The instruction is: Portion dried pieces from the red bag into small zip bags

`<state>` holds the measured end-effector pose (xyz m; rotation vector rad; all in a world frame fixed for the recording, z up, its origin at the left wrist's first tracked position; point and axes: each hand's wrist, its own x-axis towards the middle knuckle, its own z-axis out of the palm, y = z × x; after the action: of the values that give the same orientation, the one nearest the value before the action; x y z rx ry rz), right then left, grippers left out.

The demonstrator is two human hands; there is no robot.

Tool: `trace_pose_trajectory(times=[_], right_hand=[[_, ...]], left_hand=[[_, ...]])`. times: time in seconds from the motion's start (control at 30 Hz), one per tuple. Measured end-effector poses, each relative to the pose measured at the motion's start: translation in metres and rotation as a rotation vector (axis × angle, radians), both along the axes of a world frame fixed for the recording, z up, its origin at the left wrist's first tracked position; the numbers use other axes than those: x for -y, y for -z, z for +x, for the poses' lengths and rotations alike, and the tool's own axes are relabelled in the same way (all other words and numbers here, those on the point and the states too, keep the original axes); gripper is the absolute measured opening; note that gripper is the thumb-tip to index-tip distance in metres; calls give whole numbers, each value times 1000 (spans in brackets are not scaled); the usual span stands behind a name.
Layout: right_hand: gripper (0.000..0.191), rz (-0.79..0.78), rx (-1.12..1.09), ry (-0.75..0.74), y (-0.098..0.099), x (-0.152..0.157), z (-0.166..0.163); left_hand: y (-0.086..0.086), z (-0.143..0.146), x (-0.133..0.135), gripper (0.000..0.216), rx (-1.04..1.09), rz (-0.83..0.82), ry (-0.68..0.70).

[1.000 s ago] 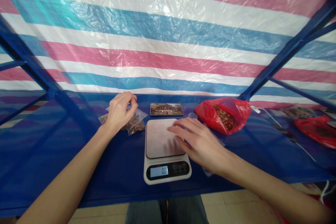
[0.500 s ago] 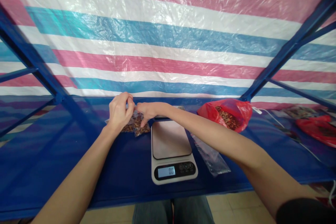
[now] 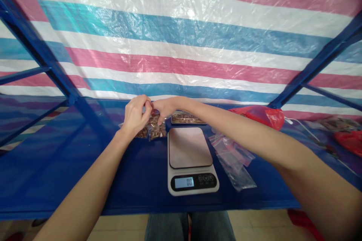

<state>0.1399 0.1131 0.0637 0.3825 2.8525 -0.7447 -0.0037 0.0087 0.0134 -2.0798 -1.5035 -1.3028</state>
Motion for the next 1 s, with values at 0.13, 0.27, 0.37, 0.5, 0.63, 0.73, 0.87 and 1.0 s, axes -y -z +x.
trace_pose_trajectory(times=[0.13,0.27,0.37,0.5,0.63,0.73,0.87,1.0], right_hand=[[29,-6,-109,-48,-27,0,31],[17,-81,-270,-6,-25,6,59],[16,-147,-366,31,-12,9,65],[17,-92,-444,87,1,10,58],[28,69,-528,203,7,10,60],[27,15,-610,225,9,13,70],[24,-304,-671,425,9,14,82],[22,-666,-678,558,6,14,90]], left_hand=[[-4,7,2,19,-18,-81,73],[-2,16,3,24,36,-219,113],[3,20,3,29,111,-292,171],[7,20,2,30,169,-254,123],[7,20,3,24,166,-234,108],[7,21,3,22,173,-207,97],[6,22,3,20,215,-159,92],[6,24,3,19,236,-157,112]])
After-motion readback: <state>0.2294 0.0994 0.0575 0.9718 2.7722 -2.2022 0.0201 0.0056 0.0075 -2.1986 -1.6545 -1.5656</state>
